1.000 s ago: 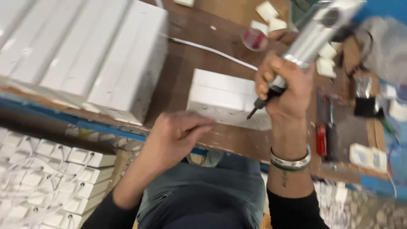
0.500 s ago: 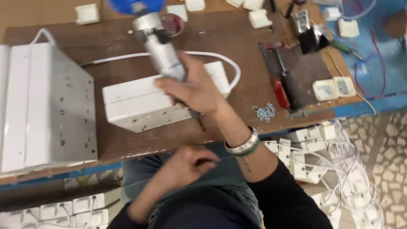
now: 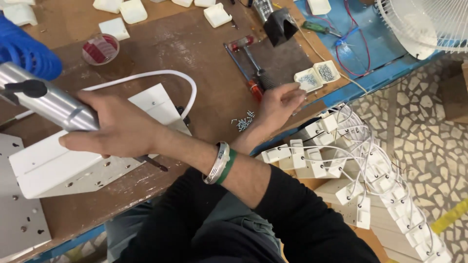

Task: The person uses a pneumatic screwdriver to drive screws into a white metal enclosure on the workbench, repositioning the box between screws. They then fit a white end cap with a cable onto the box and fasten it using a manual screwdriver.

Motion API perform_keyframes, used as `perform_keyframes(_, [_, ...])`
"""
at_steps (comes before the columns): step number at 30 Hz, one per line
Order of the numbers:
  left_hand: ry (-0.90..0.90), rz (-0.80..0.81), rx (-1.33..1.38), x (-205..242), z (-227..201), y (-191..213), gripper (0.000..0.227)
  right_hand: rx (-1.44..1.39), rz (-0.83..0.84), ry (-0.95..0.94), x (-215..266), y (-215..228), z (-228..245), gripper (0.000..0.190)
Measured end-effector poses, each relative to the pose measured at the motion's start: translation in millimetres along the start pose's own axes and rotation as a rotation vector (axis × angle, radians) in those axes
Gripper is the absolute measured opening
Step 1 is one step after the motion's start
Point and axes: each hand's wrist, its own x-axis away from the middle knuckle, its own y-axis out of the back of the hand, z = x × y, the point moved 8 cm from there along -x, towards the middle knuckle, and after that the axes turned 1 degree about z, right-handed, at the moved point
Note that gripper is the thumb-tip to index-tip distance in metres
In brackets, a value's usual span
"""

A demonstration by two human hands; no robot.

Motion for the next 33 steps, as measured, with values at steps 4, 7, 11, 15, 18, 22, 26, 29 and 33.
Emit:
perform_keyframes(4, [0.014, -0.177, -0.271, 20.9, -5.6, 20.1, 0.040, 0.026, -0.004, 0.037, -2.2, -2.4, -11.5, 0.068])
perform_keyframes(7, [0.088, -0.260, -0.095, 73.9, -26.2, 48.4, 0.039, 0.011, -0.059, 0.166, -1.9, 1.7, -5.6, 0.065])
perform_keyframes(11, [-0.030, -0.405, -0.775, 119.0, -78.5, 101.6, 0.021, 0.007, -0.063, 0.126, -2.6, 4.1, 1.0, 0.059])
perform_keyframes(15, [0.001, -0.317, -1.155, 123.6, -93.2, 120.3, 0.026, 0.036, -0.117, 0.095, -4.8, 3.1, -6.0, 0.056])
perform_keyframes(18, [0.051, -0.239, -1.246, 114.0, -80.1, 116.9, 0.027, -0.005, -0.161, 0.114, -1.8, 6.8, 1.6, 0.055])
perform_keyframes(22, [0.092, -0.216, -1.278, 102.2, -78.5, 111.4, 0.020, -0.061, -0.145, 0.083, 1.9, 7.1, 4.1, 0.054])
perform_keyframes(26, [0.144, -0.147, -1.371, 90.7, -80.1, 100.4, 0.011, -0.081, -0.128, 0.084, 2.2, 8.0, 7.4, 0.052])
perform_keyframes(29, [0.181, -0.140, -1.535, 86.7, -74.9, 90.6, 0.009, -0.080, -0.112, 0.077, 2.1, 6.7, 8.0, 0.051])
perform_keyframes(33, [0.199, -0.194, -1.669, 90.7, -70.7, 92.3, 0.011, -0.100, -0.104, 0.066, 3.4, 6.1, 9.9, 0.055])
